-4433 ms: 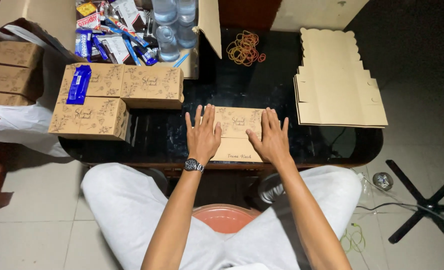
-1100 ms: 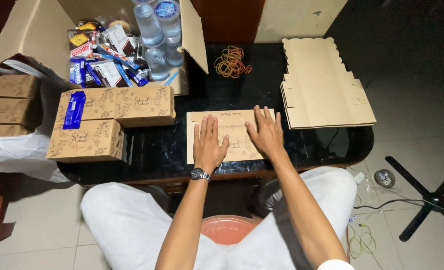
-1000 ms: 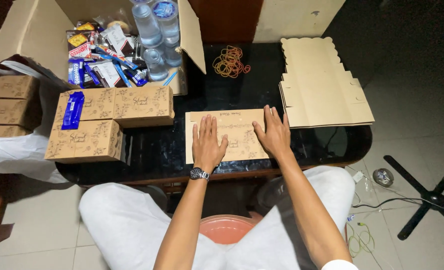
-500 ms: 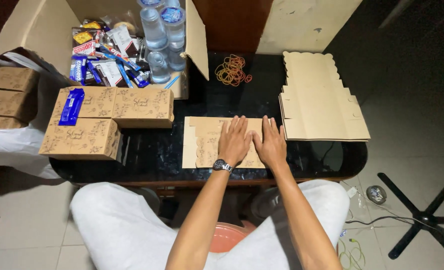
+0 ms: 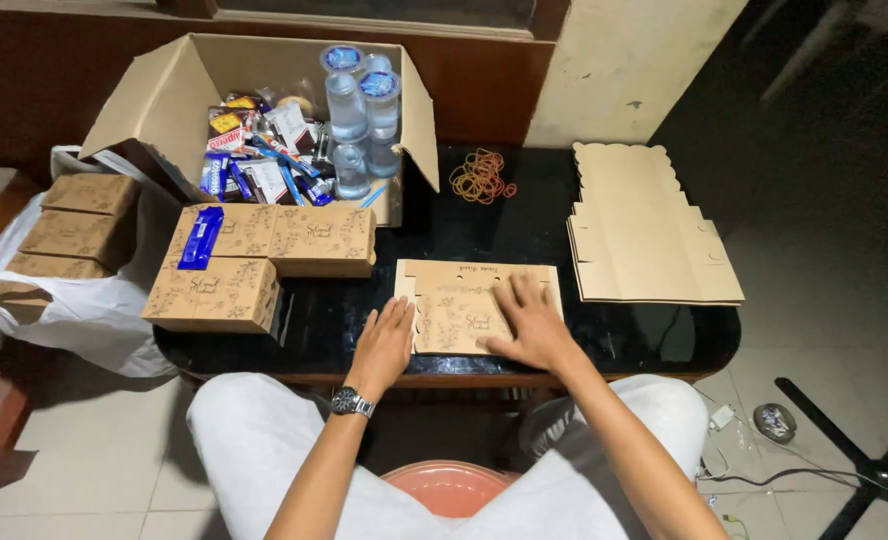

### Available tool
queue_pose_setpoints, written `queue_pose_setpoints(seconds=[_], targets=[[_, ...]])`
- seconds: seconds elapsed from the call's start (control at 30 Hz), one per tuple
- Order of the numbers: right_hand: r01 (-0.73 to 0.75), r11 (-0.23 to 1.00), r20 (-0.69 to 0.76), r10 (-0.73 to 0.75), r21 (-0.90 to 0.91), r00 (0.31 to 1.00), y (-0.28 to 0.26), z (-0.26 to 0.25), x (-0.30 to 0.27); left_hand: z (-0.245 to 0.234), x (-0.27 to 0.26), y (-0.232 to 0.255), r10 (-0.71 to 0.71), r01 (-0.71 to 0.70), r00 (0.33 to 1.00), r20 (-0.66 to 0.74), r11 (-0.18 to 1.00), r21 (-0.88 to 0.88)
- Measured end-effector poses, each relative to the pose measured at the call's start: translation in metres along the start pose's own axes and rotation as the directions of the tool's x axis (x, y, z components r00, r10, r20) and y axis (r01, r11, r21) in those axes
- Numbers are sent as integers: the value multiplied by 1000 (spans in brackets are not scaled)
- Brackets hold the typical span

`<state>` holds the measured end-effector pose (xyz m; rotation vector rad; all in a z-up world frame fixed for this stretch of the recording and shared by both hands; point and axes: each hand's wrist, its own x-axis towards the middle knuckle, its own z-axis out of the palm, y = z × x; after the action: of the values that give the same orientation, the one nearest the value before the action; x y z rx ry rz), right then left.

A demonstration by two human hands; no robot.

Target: Folding flat cardboard sheets into boxes and packing them with small items.

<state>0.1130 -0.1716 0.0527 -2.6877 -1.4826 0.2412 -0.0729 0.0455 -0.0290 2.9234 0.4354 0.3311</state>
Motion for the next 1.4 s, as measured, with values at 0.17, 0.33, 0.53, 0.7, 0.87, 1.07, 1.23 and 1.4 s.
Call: queue_pose_setpoints(seconds=[0.17,0.33,0.53,0.7,0.87,1.07,1.23,1.4], targets=[[261,965,68,-258,-39,964,-21,-11,-23,-9,-12,-6,1,7,998,68,993,-115],[375,924,105,-366,-79,925,-5,-2,-10,-21,-26,-7,-14,46,990,138,971,-235],[208,967,272,-163,-146,948,18,-82,52,-41,-30,-1,-21,68,988,152,949,-307],[0,999,-764,-38,-50,644,52,-116,45,-54,-33,12,-23,54,991,130,969,-239],[-45,991,-541,106,125,834,32,-44,-47,-58,-31,43,-26,31,999,44,992,-123],[-328,922,67,321,206,945,8,-2,-102,-43,-22,110,57,-52,998,16,973,-224],[-344,930,44,342,131,939,-9,1,-113,-23,-25,134,31,-37,999,-39,985,-167],[-304,945,-75,314,121,946,-1,33,-110,-7,-26,129,24,-30,999,-40,988,-155]])
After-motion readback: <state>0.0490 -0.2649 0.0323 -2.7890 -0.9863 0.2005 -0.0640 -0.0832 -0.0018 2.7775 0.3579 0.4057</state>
